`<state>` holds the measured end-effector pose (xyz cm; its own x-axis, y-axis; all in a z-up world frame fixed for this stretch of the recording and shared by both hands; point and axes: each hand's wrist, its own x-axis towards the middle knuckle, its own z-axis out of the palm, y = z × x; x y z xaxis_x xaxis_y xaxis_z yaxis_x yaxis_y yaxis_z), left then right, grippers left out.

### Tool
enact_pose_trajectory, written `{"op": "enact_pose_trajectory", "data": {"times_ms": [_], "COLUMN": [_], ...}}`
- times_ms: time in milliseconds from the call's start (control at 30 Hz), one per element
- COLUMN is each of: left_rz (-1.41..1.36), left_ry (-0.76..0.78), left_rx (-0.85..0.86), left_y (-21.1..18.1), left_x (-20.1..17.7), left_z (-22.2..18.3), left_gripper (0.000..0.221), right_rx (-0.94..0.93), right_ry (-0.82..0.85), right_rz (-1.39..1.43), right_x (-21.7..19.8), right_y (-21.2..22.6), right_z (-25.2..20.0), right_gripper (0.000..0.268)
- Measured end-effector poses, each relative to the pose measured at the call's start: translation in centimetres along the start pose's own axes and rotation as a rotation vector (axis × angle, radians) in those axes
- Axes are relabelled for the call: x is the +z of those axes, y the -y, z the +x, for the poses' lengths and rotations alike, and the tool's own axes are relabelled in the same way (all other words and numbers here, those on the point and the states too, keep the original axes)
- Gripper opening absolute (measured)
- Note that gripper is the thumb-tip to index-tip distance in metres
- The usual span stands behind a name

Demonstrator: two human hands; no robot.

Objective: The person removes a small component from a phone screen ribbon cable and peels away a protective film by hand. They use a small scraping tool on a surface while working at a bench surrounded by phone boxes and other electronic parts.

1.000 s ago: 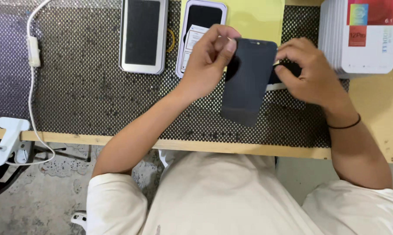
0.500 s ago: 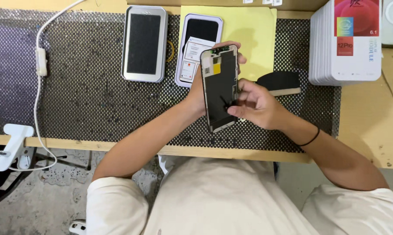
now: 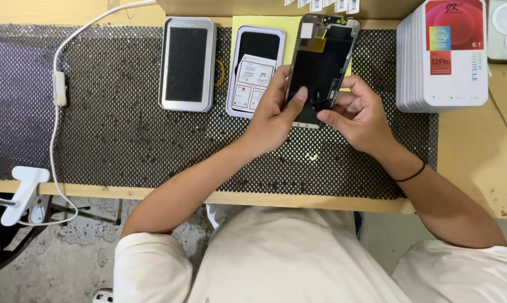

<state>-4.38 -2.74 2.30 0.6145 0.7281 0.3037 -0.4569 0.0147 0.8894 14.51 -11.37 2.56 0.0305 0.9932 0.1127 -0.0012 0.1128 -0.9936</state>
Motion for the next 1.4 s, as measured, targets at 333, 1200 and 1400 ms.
{"op": "enact_pose_trajectory", "data": {"times_ms": [333, 1200, 1400], "left_rz": [0.119, -0.034, -0.021], "left_ry": [-0.274, -0.36, -0.25], "left_rx": [0.083, -0.125, -0.087], "left_y": [0.2, 0.4, -2.1], "left_x": [-0.4, -0.4, 1.4], "left_z": [0.3, 0.6, -0.2], "left_gripper": [0.026, 0.011, 0.02], "right_rx": [-0.366, -0.42, -0.313], "right_ry": [-0.118, -0.33, -0.115], "right_rz": [-0.812, -1.087, -0.612], "right_x": [-1.3, -4.6, -2.0], "right_y": [2.5, 4.5, 5.1], "right_z": [2.7, 6.8, 2.6], "right_gripper": [0.042, 0.029, 0.036]}}
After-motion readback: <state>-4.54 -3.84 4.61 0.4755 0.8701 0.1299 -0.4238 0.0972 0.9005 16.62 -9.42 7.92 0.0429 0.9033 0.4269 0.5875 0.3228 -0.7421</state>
